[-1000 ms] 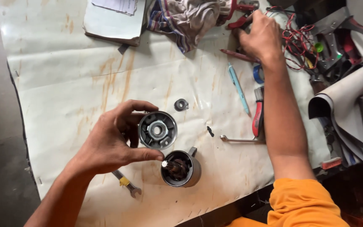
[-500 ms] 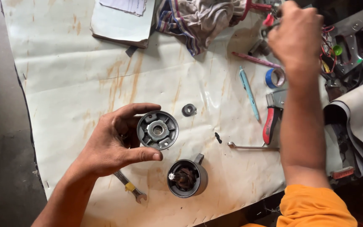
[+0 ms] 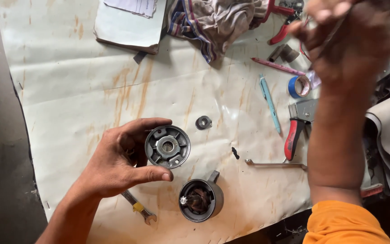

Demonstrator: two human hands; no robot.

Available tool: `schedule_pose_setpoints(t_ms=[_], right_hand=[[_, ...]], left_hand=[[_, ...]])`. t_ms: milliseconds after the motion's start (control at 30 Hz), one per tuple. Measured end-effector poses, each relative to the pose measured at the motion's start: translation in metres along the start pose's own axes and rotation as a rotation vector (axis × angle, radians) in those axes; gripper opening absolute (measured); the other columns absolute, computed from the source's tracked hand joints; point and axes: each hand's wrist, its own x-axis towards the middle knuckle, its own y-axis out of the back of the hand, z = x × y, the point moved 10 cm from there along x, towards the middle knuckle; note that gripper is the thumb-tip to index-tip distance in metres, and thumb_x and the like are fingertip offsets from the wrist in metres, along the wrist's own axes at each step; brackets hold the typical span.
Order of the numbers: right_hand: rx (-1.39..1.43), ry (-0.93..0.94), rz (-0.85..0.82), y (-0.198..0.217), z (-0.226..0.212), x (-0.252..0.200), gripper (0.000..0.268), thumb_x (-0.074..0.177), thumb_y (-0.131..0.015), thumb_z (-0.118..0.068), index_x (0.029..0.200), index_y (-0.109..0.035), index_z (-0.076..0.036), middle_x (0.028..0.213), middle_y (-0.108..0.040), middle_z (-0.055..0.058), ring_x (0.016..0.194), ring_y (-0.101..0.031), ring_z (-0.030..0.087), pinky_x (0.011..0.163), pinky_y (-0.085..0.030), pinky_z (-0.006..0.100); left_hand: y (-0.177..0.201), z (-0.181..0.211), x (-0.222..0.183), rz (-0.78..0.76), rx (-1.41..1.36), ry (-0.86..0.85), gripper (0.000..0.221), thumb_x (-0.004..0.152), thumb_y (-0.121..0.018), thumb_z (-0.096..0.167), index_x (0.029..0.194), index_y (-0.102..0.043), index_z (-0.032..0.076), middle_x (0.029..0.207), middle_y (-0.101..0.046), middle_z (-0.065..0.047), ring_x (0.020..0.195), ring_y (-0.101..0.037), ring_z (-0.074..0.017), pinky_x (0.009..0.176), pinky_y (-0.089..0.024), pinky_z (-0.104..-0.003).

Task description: The person is shown disassembling and inspecting the internal components of a motorcycle starter motor, specifically removing the housing and armature.

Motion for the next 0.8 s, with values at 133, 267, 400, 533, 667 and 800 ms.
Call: schedule_pose_setpoints(t_ms=[133,267,400,533,667,800], right_hand=[[-0.018,-0.153,-0.209,-0.058,0.069,-0.011,0.014,0.111,-0.058,-0.017,0.120,-0.056,-0.006,0.104,-0.070,0.018,0.078,-0.074,0.026,0.053,-0.056,0.036],[-0.094,-0.414,-0.290,-0.072,0.116,-0.021,0.024,0.114,-0.059,-0.017,0.133,-0.052,-0.005,0.104,-0.070,0.018,0.069,-0.069,0.017,0.055,-0.055,0.029],[-0.186,-0.663,-0.183,-0.068,0.135,-0.030,0.040,0.101,-0.059,-0.011,0.138,-0.050,-0.001,0.105,-0.071,0.014,0.070,-0.067,0.012,0.057,-0.057,0.029],[-0.484,-0.536,-0.359,-0.085,0.142,-0.038,0.038,0.098,-0.061,-0.007,0.134,-0.059,0.004,0.102,-0.074,0.016,0.073,-0.061,0.011,0.059,-0.052,0.027],[-0.576,-0.473,-0.450,-0.091,0.132,-0.044,0.035,0.097,-0.054,-0.005,0.129,-0.065,0.003,0.097,-0.074,0.013,0.082,-0.063,0.011,0.074,-0.052,0.027],[-0.694,-0.327,-0.622,-0.116,0.122,-0.052,0.035,0.092,-0.059,0.000,0.126,-0.069,0.001,0.097,-0.075,0.009,0.088,-0.071,0.013,0.081,-0.060,0.031]], left_hand=[[0.003,-0.007,0.001,0.020,0.032,0.037,0.082,0.060,-0.096,0.016,0.134,-0.064,-0.001,0.106,-0.079,-0.008,0.084,-0.068,-0.0075,0.060,-0.055,-0.023],[0.005,-0.010,0.003,0.040,-0.040,0.027,0.078,0.065,-0.095,0.019,0.133,-0.063,-0.003,0.108,-0.079,-0.008,0.093,-0.073,-0.0089,0.076,-0.062,-0.024],[0.013,-0.022,0.004,0.108,-0.021,0.121,0.076,0.065,-0.093,0.021,0.131,-0.065,-0.003,0.104,-0.080,-0.009,0.088,-0.074,-0.0112,0.073,-0.061,-0.026],[0.011,-0.024,0.003,0.072,-0.098,0.116,0.078,0.068,-0.093,0.024,0.134,-0.063,-0.003,0.108,-0.078,-0.010,0.095,-0.073,-0.0127,0.082,-0.062,-0.028],[0.008,-0.024,0.005,0.064,-0.157,0.136,0.085,0.060,-0.095,0.023,0.133,-0.061,-0.004,0.113,-0.076,-0.010,0.102,-0.073,-0.0142,0.087,-0.063,-0.030],[0.010,-0.023,0.006,0.079,-0.122,0.112,0.088,0.056,-0.097,0.021,0.133,-0.063,-0.006,0.114,-0.077,-0.012,0.103,-0.072,-0.0146,0.088,-0.062,-0.031]])
